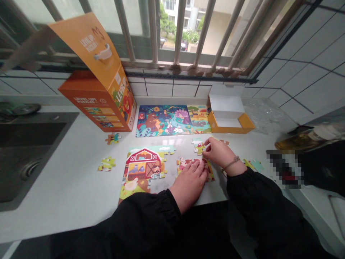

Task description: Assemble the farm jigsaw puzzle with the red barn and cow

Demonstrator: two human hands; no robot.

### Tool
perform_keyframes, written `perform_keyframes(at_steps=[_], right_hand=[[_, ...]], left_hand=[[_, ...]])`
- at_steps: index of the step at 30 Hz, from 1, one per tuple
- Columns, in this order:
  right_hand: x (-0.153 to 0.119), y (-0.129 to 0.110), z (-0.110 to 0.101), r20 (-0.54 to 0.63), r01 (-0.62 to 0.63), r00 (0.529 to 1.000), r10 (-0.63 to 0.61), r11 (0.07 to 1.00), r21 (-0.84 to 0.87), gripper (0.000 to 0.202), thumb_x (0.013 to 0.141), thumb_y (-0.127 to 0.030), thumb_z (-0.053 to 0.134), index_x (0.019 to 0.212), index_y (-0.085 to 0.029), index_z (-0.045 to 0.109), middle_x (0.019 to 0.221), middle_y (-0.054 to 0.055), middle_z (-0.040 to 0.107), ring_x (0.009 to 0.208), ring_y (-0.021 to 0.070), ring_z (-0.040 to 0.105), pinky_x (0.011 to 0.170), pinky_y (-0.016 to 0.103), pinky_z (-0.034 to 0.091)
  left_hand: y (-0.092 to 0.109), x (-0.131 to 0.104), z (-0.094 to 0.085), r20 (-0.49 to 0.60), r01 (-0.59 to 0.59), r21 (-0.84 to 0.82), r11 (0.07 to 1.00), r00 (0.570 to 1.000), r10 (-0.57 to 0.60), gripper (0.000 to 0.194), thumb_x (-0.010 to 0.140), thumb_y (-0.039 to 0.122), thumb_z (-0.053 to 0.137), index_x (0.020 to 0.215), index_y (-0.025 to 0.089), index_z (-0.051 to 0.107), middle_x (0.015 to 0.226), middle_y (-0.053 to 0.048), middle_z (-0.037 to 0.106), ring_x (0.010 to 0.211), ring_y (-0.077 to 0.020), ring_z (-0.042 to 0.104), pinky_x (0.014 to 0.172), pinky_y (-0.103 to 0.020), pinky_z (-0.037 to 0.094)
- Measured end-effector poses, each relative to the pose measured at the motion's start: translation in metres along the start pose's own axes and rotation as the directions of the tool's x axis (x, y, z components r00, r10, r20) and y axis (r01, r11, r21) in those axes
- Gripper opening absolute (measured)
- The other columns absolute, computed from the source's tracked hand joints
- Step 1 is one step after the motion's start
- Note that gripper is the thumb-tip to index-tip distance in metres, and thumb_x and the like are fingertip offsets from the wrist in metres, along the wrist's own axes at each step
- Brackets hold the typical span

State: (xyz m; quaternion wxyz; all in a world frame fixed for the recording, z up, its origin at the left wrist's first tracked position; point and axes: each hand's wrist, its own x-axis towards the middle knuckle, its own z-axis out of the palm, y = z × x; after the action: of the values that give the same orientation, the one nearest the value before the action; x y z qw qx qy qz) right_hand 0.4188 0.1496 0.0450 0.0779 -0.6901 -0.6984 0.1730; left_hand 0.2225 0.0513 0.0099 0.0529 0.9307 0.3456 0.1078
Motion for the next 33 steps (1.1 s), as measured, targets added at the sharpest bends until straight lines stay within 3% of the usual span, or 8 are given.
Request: perform_keyframes(at_steps=[11,23,29,33], right_hand=[[-0.002,-0.003,0.003,0.012,-0.116,0.993,0.116,0.993,0.032,0.044,0.073,-0.016,0.08,0.109,-0.021,0.055,0.083,0.002,0.078,0.079,0.0212,0.072,0.067,0.029,0.041],[-0.017,0.005,0.007,0.063,-0.107,0.993,0.101,0.989,0.102,0.006,0.087,-0.019,0.075,0.092,-0.022,0.072,0.081,0.002,0.08,0.077,0.0176,0.074,0.068,0.027,0.046],[-0.025,0.012,0.004,0.067,-0.084,0.995,0.078,0.992,0.096,0.007,0.089,-0.024,0.077,0.096,-0.023,0.077,0.084,0.002,0.082,0.077,0.0181,0.075,0.07,0.027,0.049],[-0.029,0.011,0.001,0.048,-0.062,0.997,0.06,0.997,0.046,0.009,0.092,-0.023,0.075,0.099,-0.024,0.08,0.086,0.003,0.082,0.081,0.0203,0.075,0.075,0.03,0.05]], left_hand=[[0.002,0.001,-0.007,-0.007,0.008,0.007,1.0,1.0,-0.008,0.043,0.114,0.024,0.044,0.153,0.014,0.06,0.161,-0.018,0.058,0.15,-0.0323,0.055,0.123,-0.049,0.046],[0.001,0.002,-0.005,0.011,0.043,0.005,0.999,0.999,-0.043,0.041,0.114,0.025,0.045,0.151,0.015,0.06,0.168,-0.019,0.051,0.151,-0.0313,0.055,0.124,-0.048,0.044],[-0.003,0.003,-0.014,0.04,0.096,-0.064,0.993,0.995,-0.093,0.046,0.113,0.042,0.05,0.152,0.02,0.057,0.172,-0.022,0.043,0.157,-0.0373,0.046,0.125,-0.056,0.042],[-0.005,0.005,-0.024,0.089,0.113,-0.1,0.989,0.991,-0.104,0.048,0.111,0.043,0.052,0.153,0.02,0.055,0.173,-0.023,0.042,0.158,-0.0394,0.045,0.125,-0.057,0.041]])
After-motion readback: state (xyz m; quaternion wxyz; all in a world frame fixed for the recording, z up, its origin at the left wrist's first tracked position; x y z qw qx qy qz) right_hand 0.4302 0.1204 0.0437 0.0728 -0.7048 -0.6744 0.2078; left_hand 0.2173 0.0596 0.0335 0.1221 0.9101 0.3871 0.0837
